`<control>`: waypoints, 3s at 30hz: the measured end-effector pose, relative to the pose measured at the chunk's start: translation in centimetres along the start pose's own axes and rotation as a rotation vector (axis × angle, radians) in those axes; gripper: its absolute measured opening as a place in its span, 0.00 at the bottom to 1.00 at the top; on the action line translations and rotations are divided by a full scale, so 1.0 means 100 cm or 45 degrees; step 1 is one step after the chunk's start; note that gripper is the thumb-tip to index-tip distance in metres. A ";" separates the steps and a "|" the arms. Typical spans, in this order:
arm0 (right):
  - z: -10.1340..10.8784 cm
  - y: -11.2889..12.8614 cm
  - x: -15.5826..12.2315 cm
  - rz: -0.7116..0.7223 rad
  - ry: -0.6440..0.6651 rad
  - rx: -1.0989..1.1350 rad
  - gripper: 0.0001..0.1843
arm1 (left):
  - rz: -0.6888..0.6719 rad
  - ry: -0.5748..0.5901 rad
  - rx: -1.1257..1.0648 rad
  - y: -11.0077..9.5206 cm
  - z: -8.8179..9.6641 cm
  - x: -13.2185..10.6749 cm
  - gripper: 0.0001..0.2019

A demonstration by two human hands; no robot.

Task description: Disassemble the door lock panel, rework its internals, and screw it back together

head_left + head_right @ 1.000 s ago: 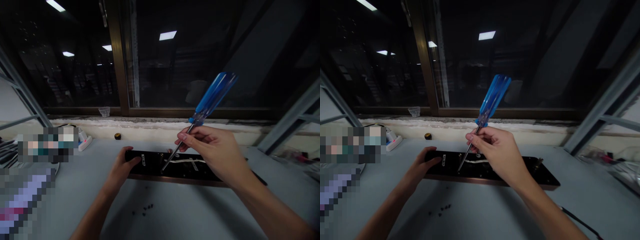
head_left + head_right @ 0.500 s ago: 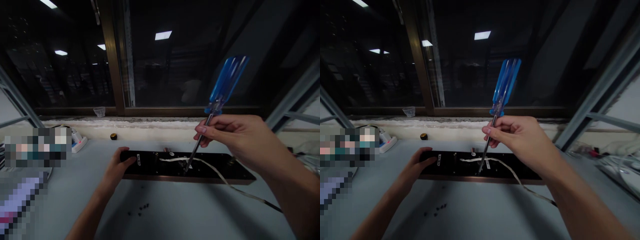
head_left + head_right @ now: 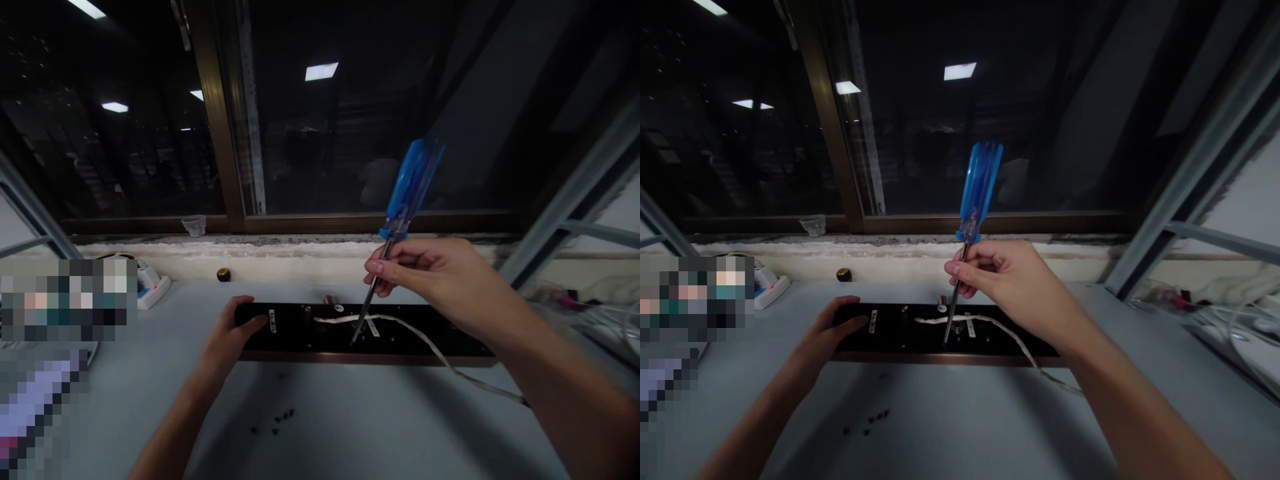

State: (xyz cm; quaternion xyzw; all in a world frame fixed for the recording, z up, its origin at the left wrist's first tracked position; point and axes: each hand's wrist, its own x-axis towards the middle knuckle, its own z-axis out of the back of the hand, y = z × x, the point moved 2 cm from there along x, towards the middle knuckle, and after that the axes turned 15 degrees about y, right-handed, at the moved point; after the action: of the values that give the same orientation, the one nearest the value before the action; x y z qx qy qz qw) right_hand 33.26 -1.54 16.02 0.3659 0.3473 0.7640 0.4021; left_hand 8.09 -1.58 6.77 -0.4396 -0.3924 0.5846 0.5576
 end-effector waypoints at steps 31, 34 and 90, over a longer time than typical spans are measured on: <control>0.013 0.004 -0.006 0.087 0.102 0.090 0.13 | -0.758 -0.335 0.668 -0.034 -0.030 -0.047 0.08; 0.020 0.006 -0.010 0.166 0.015 0.166 0.09 | -0.720 0.060 0.544 -0.037 -0.059 -0.054 0.12; 0.015 0.012 -0.003 0.015 0.126 0.150 0.15 | -0.692 0.770 0.815 -0.118 -0.044 0.032 0.13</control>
State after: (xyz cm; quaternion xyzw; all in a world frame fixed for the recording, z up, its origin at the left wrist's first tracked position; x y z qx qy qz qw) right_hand 34.21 -1.92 17.68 0.3527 0.4092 0.7617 0.3578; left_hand 15.89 2.33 16.41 -0.2786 -0.1151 0.3562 0.8845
